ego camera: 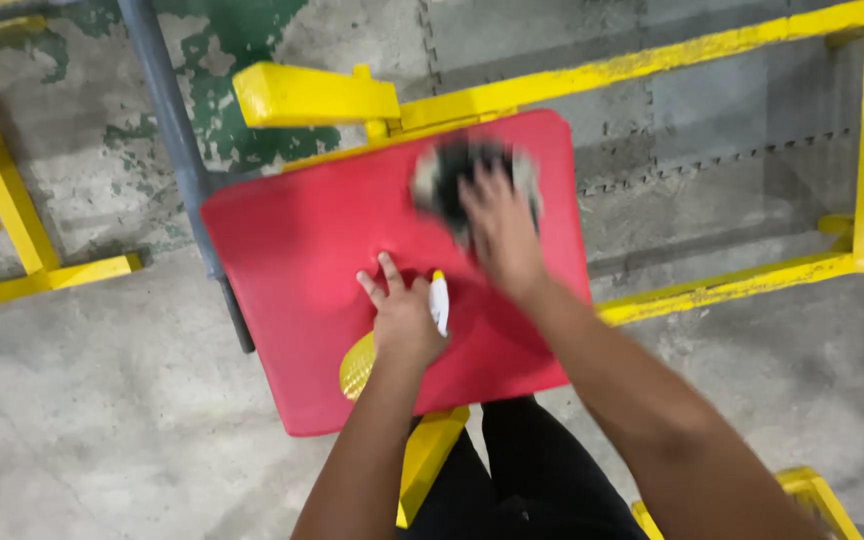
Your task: The recorder is wiping down yellow gym equipment frames and red cushions using a spray bottle and a black cloth.
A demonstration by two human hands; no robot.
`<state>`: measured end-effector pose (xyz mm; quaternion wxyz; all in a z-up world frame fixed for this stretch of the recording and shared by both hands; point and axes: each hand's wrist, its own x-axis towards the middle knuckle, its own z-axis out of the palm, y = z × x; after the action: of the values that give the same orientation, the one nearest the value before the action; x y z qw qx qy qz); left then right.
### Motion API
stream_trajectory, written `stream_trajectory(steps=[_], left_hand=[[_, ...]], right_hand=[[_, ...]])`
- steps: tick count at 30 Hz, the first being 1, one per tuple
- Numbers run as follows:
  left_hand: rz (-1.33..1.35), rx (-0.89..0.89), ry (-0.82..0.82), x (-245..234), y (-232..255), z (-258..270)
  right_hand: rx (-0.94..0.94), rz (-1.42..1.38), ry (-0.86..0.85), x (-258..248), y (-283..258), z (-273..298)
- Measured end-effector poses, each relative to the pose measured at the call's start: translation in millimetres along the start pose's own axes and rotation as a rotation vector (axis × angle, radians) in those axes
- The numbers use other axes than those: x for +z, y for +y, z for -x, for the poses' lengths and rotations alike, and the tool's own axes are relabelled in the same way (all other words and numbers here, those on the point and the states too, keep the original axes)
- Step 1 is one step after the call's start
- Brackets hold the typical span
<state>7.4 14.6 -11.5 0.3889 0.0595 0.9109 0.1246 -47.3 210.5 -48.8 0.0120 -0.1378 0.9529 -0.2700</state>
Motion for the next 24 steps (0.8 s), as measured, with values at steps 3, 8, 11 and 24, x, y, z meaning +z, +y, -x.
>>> stream_trajectory(steps=[3,8,11,24], left_hand=[[-0.008,0.014,0.043,-7.4,3.2,-1.2],[0.056,-0.006,0.107,-1.8,3.2,-2.2],[0.085,-0.051,0.047,-20.1,9.8,0.3],[-0.017,0.121,0.040,-7.8,-3.2,-2.2]], right_hand=[[-0.010,-0.006,-0.177,-4.0,-23.6,101.8],[0.001,-0.039,-0.205,3.7,-4.9,131.5],[-0.026,-0.017,-0.055,9.5,12.9,60.0],[0.006,-0.016,-0.190,-21.5,-19.1,104.4]])
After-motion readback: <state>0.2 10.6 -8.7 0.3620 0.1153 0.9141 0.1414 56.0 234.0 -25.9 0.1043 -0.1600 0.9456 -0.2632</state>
